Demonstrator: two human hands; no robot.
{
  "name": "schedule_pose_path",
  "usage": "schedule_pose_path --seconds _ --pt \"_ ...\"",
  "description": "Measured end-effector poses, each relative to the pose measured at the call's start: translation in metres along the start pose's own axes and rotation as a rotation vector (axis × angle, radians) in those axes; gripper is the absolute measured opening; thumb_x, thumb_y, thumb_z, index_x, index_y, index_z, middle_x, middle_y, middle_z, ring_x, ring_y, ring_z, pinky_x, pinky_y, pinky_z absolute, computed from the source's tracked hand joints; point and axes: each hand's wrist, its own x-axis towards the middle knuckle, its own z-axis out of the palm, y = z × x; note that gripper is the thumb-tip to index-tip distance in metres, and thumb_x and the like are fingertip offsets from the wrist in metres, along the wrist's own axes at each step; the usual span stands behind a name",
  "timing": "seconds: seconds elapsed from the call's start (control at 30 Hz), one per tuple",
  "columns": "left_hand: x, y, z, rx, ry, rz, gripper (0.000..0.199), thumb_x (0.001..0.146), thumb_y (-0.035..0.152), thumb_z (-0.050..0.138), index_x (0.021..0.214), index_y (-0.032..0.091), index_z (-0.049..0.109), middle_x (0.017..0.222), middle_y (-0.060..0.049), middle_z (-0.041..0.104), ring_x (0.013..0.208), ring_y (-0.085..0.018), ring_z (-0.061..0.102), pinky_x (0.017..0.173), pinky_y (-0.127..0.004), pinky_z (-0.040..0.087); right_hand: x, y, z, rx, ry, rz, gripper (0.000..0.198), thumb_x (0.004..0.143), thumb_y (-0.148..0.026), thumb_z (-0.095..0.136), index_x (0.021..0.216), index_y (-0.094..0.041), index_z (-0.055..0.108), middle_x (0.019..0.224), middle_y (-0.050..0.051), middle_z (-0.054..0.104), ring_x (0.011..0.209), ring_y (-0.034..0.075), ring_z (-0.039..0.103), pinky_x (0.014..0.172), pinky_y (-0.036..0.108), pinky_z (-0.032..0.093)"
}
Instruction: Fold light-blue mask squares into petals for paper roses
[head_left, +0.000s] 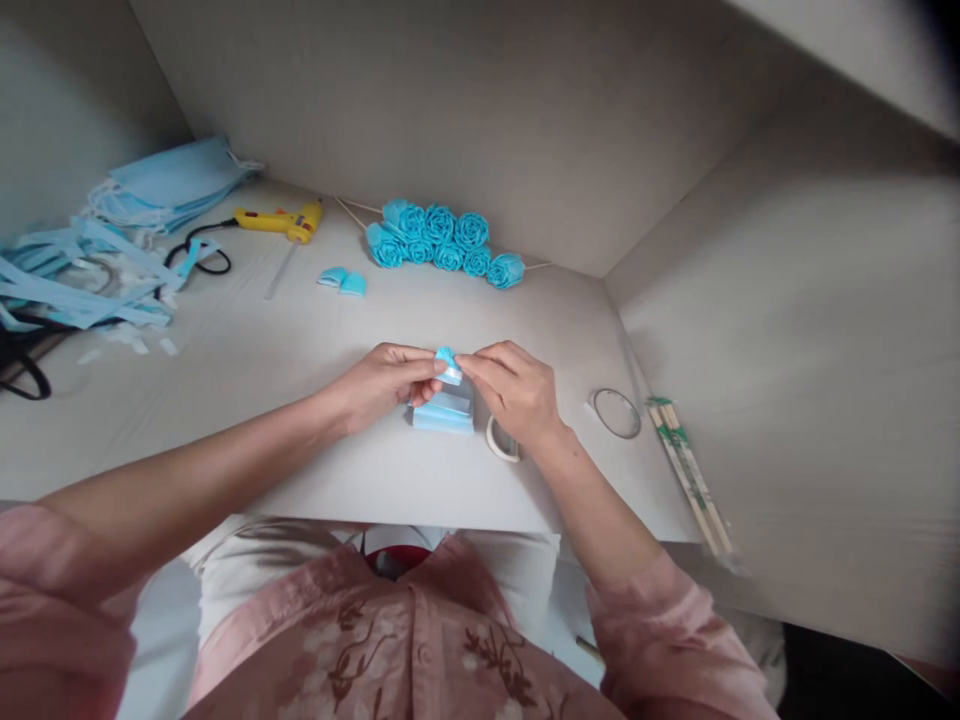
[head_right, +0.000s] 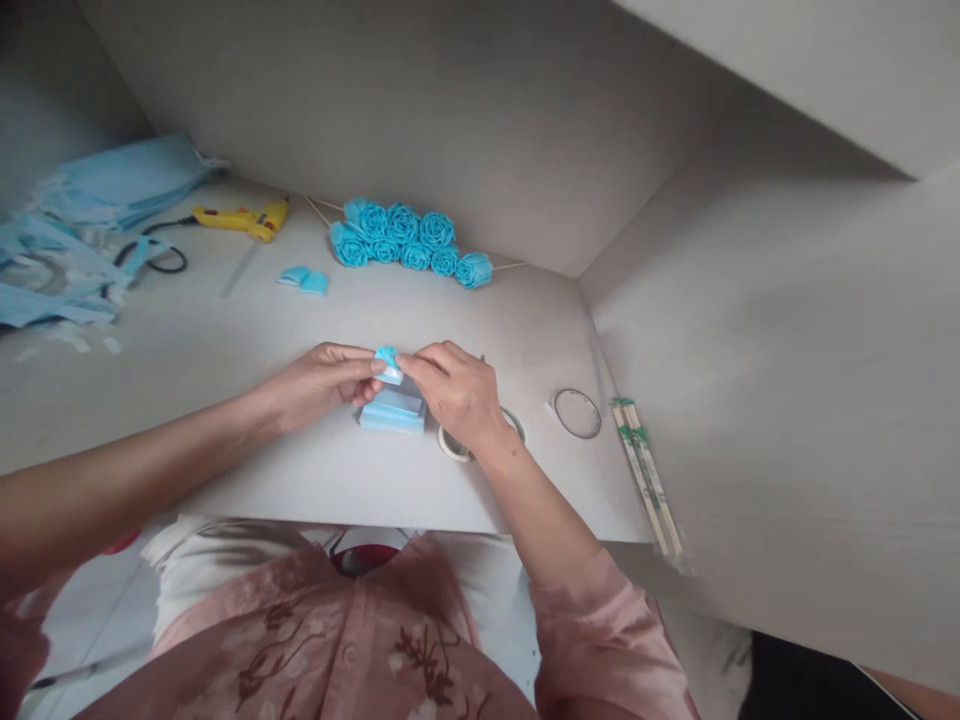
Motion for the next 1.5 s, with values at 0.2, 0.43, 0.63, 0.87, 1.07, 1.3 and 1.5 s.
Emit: schedule_pose_path --seconds 0.2,0.43,0.63,0.87,1.07,1.3,1.5 --pt "0.002 0.000 -0.005 0.026 0.029 0.040 0.026 0.072 0.037 0.077 0.072 0.012 0.067 0.064 0.000 0.061 0.054 -0.007 0.051 0.053 -0.021 0.040 0.001 -0.004 -0.005 0.219 -0.077 0.105 0.030 0.097 -0.028 0.048 0.119 -0.022 0.067 0.085 0.005 0.068 0.079 0.015 0.061 0.071 0.028 0.048" --pt "0.001 0.004 -0.001 0.257 0.038 0.160 0.034 0.075 0.044 0.072 0.063 0.013 0.062 0.059 0.000 0.055 0.053 -0.008 0.048 0.050 -0.020 0.037 -0.002 -0.007 0.004 0.775 -0.031 0.527 0.043 0.098 -0.039 0.045 0.138 -0.025 0.048 0.091 0.003 0.064 0.083 0.015 0.062 0.070 0.028 0.054" --pt "0.002 -0.001 -0.001 0.401 0.037 0.221 0.035 0.076 0.046 0.068 0.064 0.014 0.060 0.059 0.002 0.053 0.052 -0.008 0.046 0.050 -0.020 0.037 -0.004 -0.009 0.015 0.833 -0.067 0.586 0.048 0.089 -0.035 0.059 0.135 -0.023 0.051 0.092 0.003 0.061 0.080 0.014 0.058 0.067 0.026 0.053" --pt "0.004 -0.003 -0.002 0.423 0.083 0.243 0.030 0.075 0.044 0.069 0.079 0.015 0.062 0.061 0.004 0.051 0.051 -0.007 0.043 0.049 -0.020 0.035 -0.003 -0.010 0.016 0.826 -0.014 0.625 0.045 0.088 -0.031 0.058 0.132 -0.023 0.053 0.088 0.002 0.058 0.075 0.013 0.055 0.066 0.026 0.053" --pt "0.003 -0.002 -0.002 0.445 0.079 0.250 0.029 0.076 0.043 0.067 0.075 0.014 0.061 0.059 0.004 0.049 0.052 -0.007 0.041 0.050 -0.020 0.032 -0.003 -0.009 0.012 0.912 -0.055 0.624 0.040 0.095 -0.043 0.047 0.130 -0.024 0.055 0.093 0.004 0.061 0.080 0.014 0.060 0.073 0.030 0.056" --pt "0.003 -0.004 -0.002 0.500 0.061 0.241 0.029 0.075 0.042 0.066 0.074 0.013 0.063 0.060 0.002 0.051 0.055 -0.008 0.043 0.052 -0.021 0.033 -0.001 -0.009 0.016 0.994 -0.010 0.687 0.043 0.085 -0.040 0.065 0.124 -0.022 0.060 0.088 0.002 0.064 0.076 0.013 0.060 0.073 0.029 0.053" --pt "0.004 -0.003 -0.003 0.526 0.065 0.250 0.028 0.075 0.042 0.063 0.072 0.014 0.064 0.060 0.002 0.051 0.054 -0.008 0.042 0.051 -0.021 0.032 -0.001 -0.009 0.018 0.985 0.014 0.706 0.044 0.082 -0.037 0.067 0.123 -0.022 0.060 0.083 0.000 0.064 0.074 0.012 0.059 0.072 0.028 0.051"
